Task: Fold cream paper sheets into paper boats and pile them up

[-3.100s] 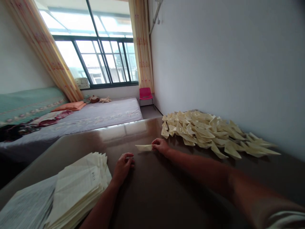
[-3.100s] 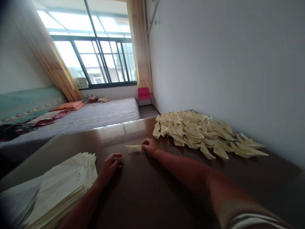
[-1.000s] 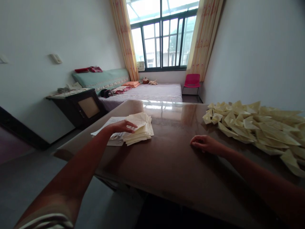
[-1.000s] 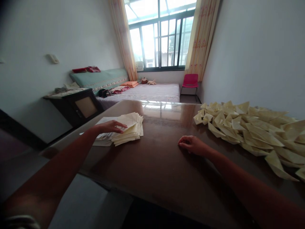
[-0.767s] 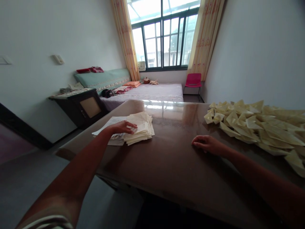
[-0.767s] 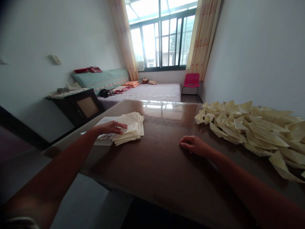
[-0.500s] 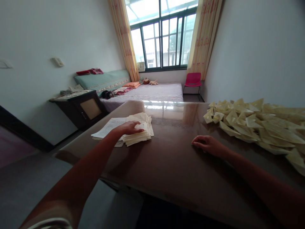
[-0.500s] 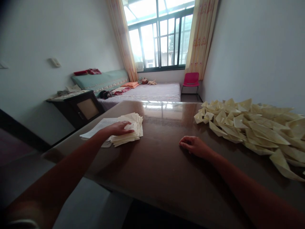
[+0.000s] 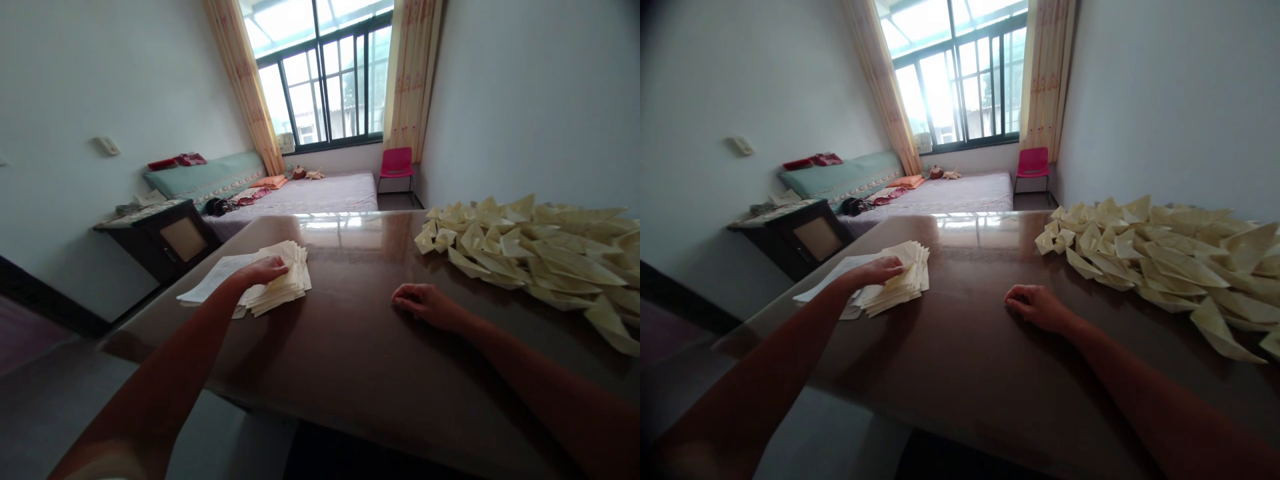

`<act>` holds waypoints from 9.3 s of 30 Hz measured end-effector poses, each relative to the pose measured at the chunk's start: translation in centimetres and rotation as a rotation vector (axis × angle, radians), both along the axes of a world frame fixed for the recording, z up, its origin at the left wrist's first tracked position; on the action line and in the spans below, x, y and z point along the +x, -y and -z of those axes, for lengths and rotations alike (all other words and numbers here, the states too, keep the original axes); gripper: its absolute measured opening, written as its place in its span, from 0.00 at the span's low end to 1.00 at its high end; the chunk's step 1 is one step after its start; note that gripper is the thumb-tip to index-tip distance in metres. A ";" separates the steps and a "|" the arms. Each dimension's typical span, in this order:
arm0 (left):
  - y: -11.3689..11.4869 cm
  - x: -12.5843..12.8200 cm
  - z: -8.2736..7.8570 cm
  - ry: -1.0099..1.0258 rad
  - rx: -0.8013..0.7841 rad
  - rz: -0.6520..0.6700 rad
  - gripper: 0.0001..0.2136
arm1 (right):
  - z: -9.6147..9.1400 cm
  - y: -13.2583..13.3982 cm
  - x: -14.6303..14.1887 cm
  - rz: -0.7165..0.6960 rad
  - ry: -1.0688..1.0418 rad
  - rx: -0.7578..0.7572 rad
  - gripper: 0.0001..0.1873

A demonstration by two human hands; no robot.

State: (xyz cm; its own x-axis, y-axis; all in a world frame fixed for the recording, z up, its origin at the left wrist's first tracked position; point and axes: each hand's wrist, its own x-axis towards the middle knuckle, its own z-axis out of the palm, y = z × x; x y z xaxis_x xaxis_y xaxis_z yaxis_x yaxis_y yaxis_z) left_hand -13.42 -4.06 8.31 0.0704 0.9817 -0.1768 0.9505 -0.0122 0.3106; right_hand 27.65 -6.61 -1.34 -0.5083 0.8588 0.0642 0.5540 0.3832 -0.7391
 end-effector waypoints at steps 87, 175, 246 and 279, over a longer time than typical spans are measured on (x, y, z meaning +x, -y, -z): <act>4.9 17.7 8.4 -0.029 0.560 0.892 0.17 | -1.0 -1.3 -2.2 0.277 0.473 0.342 0.12; 4.8 15.3 8.1 -0.010 0.411 0.899 0.25 | -0.4 -2.2 -1.5 0.290 0.354 0.304 0.20; 4.1 16.5 6.7 0.946 0.247 0.350 0.09 | -2.5 -0.9 -1.3 0.196 -0.477 -0.061 0.22; 4.5 14.8 6.6 0.080 0.461 0.925 0.13 | -3.4 -0.2 -0.1 -0.349 0.078 0.186 0.13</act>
